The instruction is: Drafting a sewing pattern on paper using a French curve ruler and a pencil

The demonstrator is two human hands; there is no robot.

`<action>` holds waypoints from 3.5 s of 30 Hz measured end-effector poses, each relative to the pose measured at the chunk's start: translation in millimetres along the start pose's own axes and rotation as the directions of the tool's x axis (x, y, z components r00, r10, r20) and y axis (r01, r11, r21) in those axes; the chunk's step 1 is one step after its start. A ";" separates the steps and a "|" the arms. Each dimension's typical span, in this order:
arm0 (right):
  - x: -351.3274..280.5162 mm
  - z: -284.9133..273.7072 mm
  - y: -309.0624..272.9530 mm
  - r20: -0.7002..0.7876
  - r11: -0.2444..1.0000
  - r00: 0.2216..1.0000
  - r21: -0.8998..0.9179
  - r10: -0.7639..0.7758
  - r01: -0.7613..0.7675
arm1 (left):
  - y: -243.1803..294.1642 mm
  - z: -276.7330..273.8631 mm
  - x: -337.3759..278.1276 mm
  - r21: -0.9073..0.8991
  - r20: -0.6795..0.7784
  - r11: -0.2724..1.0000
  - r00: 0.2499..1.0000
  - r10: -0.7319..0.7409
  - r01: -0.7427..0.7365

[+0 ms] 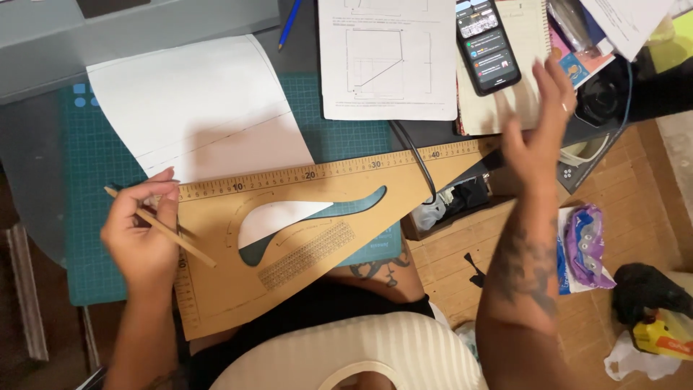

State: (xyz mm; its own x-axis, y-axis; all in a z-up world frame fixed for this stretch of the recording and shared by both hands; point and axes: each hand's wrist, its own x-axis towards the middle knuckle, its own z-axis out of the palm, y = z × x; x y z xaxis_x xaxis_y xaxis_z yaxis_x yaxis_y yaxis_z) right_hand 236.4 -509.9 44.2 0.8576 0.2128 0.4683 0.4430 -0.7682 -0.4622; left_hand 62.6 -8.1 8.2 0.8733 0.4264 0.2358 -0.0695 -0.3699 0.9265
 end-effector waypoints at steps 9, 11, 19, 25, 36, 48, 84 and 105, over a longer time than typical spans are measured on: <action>-33.6 -15.6 67.9 0.077 0.872 0.925 -0.313 -0.372 0.377 | -14.6 -4.0 6.6 -0.008 -0.013 1.000 0.999 0.029 -0.029; -26.4 -19.8 64.8 0.057 0.863 0.904 -0.276 -0.424 0.423 | -12.7 -2.7 10.6 -0.011 -0.034 1.000 0.999 0.013 -0.013; -43.2 -6.2 78.7 0.097 0.924 0.958 -0.254 -0.271 0.288 | -23.6 9.6 17.0 0.002 0.045 0.994 0.993 0.106 -0.106; -69.6 50.5 -82.8 0.083 0.903 0.902 0.108 -0.424 0.415 | -7.3 5.4 17.5 0.185 -0.136 0.949 0.950 0.281 -0.254; -81.1 113.8 -226.8 0.518 0.680 0.508 0.217 -0.688 0.700 | -89.2 -5.6 83.2 0.507 0.206 0.795 0.942 0.265 -0.334; -44.9 113.5 -221.9 0.481 0.582 0.352 0.508 -0.803 0.635 | -110.5 -36.8 119.8 0.344 0.503 0.623 0.698 0.509 -0.702; -26.5 117.2 -212.0 0.422 0.419 0.190 0.557 -0.886 0.717 | -75.6 -105.2 57.1 0.728 0.237 0.545 0.898 0.370 -0.417; -16.4 140.0 -220.7 0.497 0.498 0.259 0.440 -0.828 0.747 | -84.1 -53.2 88.8 0.473 0.447 0.612 0.771 0.454 -0.634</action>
State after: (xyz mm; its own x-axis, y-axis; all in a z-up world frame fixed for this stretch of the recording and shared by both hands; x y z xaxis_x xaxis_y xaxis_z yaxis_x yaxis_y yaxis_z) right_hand 161.1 -259.3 33.1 -0.0150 0.9915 0.1294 0.9764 0.0425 -0.2119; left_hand 120.3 104.8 -33.1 0.8571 -0.2082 0.4711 -0.3684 -0.8870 0.2783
